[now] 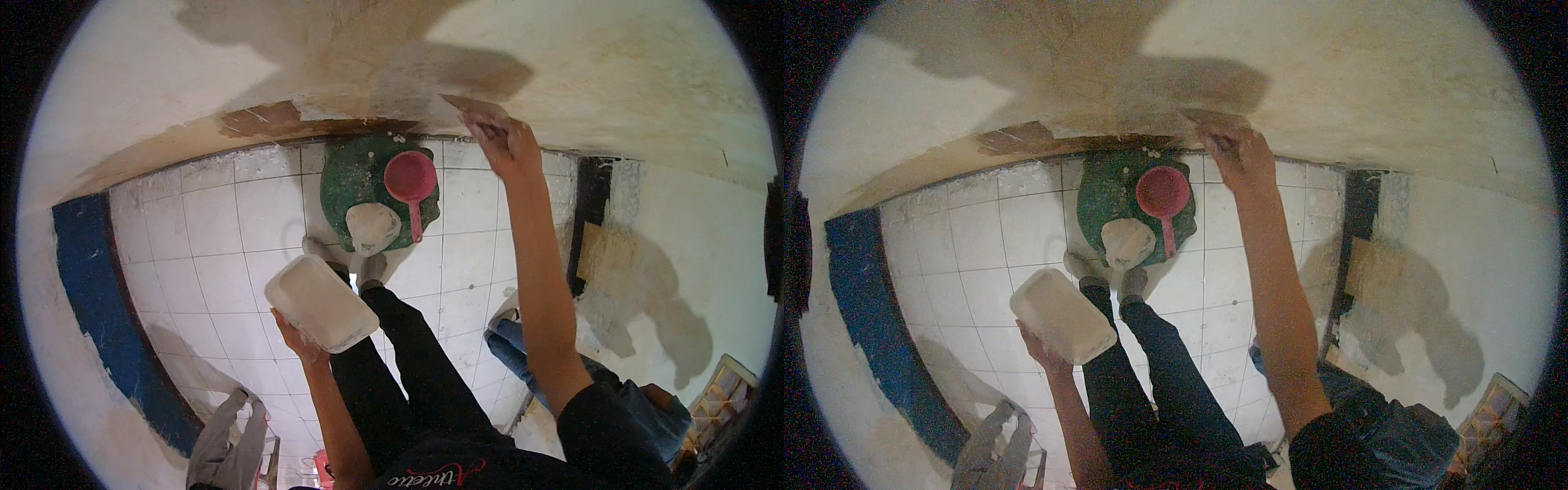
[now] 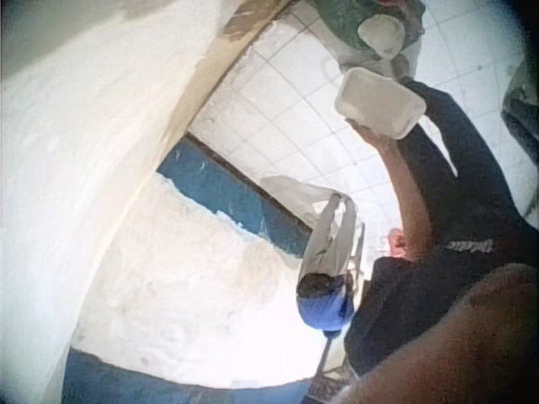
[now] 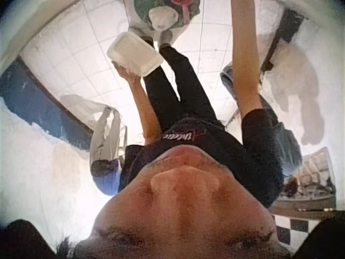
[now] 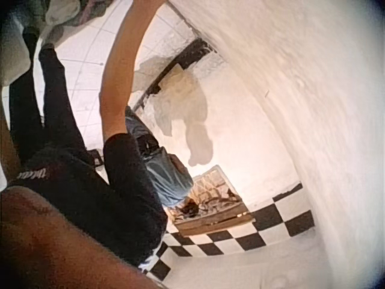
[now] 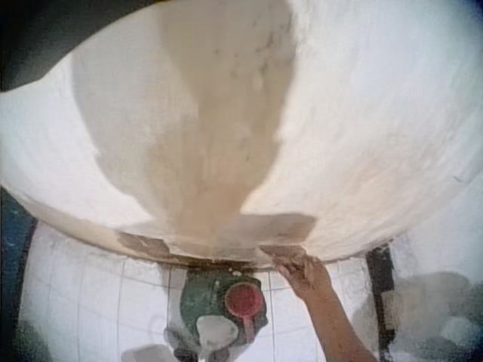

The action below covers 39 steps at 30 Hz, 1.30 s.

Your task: The person applies a white substance from a container onto a wall using a putty knife, spreading it over a damaged area of the wall surface.

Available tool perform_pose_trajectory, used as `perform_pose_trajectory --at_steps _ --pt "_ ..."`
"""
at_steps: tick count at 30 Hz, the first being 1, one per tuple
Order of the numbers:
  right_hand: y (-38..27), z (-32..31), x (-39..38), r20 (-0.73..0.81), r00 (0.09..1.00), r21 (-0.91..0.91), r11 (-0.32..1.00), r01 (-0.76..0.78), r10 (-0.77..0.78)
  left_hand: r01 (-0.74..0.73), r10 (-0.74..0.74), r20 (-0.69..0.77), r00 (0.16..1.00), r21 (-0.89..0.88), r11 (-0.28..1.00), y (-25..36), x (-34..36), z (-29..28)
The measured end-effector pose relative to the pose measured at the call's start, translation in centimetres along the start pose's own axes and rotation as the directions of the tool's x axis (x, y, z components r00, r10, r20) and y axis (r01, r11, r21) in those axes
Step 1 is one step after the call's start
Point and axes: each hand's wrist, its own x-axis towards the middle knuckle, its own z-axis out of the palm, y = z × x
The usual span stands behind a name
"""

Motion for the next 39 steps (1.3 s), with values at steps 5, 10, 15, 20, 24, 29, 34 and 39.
perform_pose_trajectory --at_steps 5,10,15,20,24,29,34,39 --pt "-4.8 5.2 0.3 0.171 0.984 -0.452 0.884 0.122 -0.048 -0.038 0.04 -0.046 0.998 0.041 0.998 -0.1 0.0 -2.6" --pt "-12.3 9.9 -8.4 0.153 0.985 0.045 0.995 -0.093 0.085 0.021 -0.027 -0.053 0.998 -0.097 0.995 -0.3 0.2 -2.5" --pt "-5.7 6.8 -12.7 0.049 0.995 -0.089 0.992 0.09 -0.086 0.059 -0.067 -0.059 0.996 -0.129 0.99 0.2 0.5 -3.3" --pt "1.3 0.7 -1.0 0.161 0.985 -0.648 0.747 0.148 -0.055 -0.026 0.034 -0.109 0.993 0.078 0.997 1.1 1.3 -1.8" --pt "-2.7 6.3 0.3 0.432 0.902 -0.862 0.284 0.42 -0.023 0.022 -0.028 -0.112 0.993 -0.06 0.998 1.9 1.6 -3.0" --pt "-7.9 15.6 -10.5 0.186 0.978 -0.564 0.805 0.186 -0.095 0.066 -0.075 -0.079 0.994 -0.103 0.993 2.0 1.4 -3.1" --pt "-5.6 13.3 -15.1 0.172 0.985 0.094 0.995 -0.025 0.008 0.111 -0.103 0.055 0.993 -0.16 0.981 1.7 2.0 -4.4" --pt "7.5 6.8 -4.5 0.333 0.942 -0.569 0.807 0.159 0.049 0.065 -0.075 -0.077 0.994 -0.128 0.99 3.1 2.0 -3.7"
